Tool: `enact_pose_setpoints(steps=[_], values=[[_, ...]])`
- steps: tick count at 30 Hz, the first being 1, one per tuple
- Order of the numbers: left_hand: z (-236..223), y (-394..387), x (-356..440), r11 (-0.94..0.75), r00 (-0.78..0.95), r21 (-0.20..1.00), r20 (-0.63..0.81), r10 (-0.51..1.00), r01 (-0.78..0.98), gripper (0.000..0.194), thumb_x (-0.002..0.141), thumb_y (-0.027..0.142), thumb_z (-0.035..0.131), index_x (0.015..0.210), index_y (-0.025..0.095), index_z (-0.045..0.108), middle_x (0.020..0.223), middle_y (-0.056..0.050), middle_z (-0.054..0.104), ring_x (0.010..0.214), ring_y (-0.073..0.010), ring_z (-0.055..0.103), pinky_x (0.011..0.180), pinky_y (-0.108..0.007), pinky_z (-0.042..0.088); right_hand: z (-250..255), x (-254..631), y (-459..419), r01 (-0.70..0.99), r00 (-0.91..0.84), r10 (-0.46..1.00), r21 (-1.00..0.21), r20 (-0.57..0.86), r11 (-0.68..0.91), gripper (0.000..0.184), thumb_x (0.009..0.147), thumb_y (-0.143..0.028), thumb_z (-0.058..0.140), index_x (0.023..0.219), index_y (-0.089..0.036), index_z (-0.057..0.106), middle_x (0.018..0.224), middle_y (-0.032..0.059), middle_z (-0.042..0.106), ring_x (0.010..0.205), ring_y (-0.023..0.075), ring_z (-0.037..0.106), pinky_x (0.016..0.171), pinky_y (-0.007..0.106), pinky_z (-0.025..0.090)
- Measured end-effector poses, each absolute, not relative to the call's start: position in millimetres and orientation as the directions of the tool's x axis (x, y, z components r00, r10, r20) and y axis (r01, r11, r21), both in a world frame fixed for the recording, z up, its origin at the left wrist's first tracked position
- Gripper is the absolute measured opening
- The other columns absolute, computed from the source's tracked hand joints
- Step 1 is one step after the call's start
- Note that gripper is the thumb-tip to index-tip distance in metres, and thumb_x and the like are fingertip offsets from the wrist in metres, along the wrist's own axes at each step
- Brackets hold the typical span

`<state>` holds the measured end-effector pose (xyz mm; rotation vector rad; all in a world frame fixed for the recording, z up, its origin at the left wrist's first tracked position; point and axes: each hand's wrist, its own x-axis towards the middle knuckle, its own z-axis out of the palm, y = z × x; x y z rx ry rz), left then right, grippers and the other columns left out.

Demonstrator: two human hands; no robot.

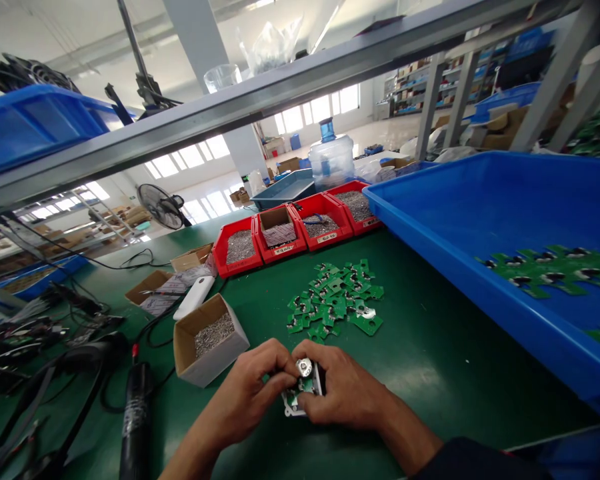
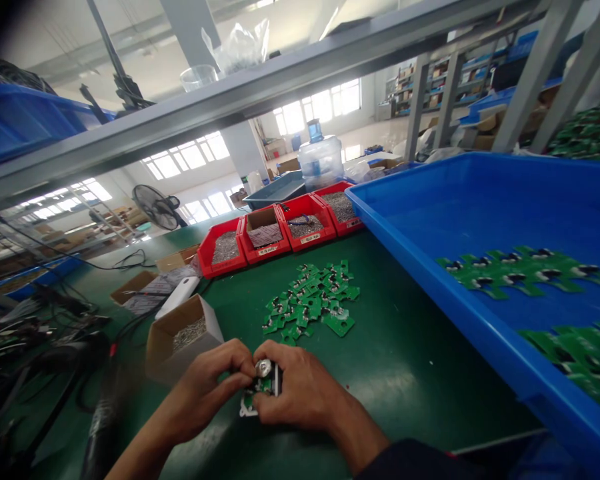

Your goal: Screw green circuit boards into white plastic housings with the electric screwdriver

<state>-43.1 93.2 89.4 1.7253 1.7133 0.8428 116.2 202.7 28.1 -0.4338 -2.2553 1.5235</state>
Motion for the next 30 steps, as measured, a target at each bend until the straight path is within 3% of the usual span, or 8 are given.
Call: enact_pose_setpoints(steps=[18, 30], values=[[93, 91, -45, -0.023, 0.078, 0.677, -0.051, 0.996, 0.736, 0.024, 0.104, 0.032, 0.043, 0.087, 0.020, 0.057, 0.089, 0.000, 0.055, 0.082, -0.0141, 0.055, 0.075, -0.026, 0.039, 28, 117, 205, 0.049, -0.878, 0.459, -0.931, 0.133, 0.362, 0.024, 0.066, -0.019, 0.066, 0.089, -0.024, 0.059, 0.071, -0.0079, 0.054, 0.063, 0.0107, 0.048, 0.057, 0.021, 0.035], [97, 94, -26, 0.258, -0.219, 0.727, -0.150, 0.964, 0.637, 0.013, 0.087, 0.020, 0.061, 0.074, 0.018, 0.057, 0.074, 0.000, 0.060, 0.070, -0.0155, 0.054, 0.064, -0.025, 0.040, 31, 117, 204, 0.051, -0.877, 0.459, -0.923, 0.141, 0.381, 0.024, 0.066, -0.020, 0.066, 0.089, -0.023, 0.060, 0.074, -0.0070, 0.057, 0.064, 0.0110, 0.049, 0.058, 0.020, 0.035]])
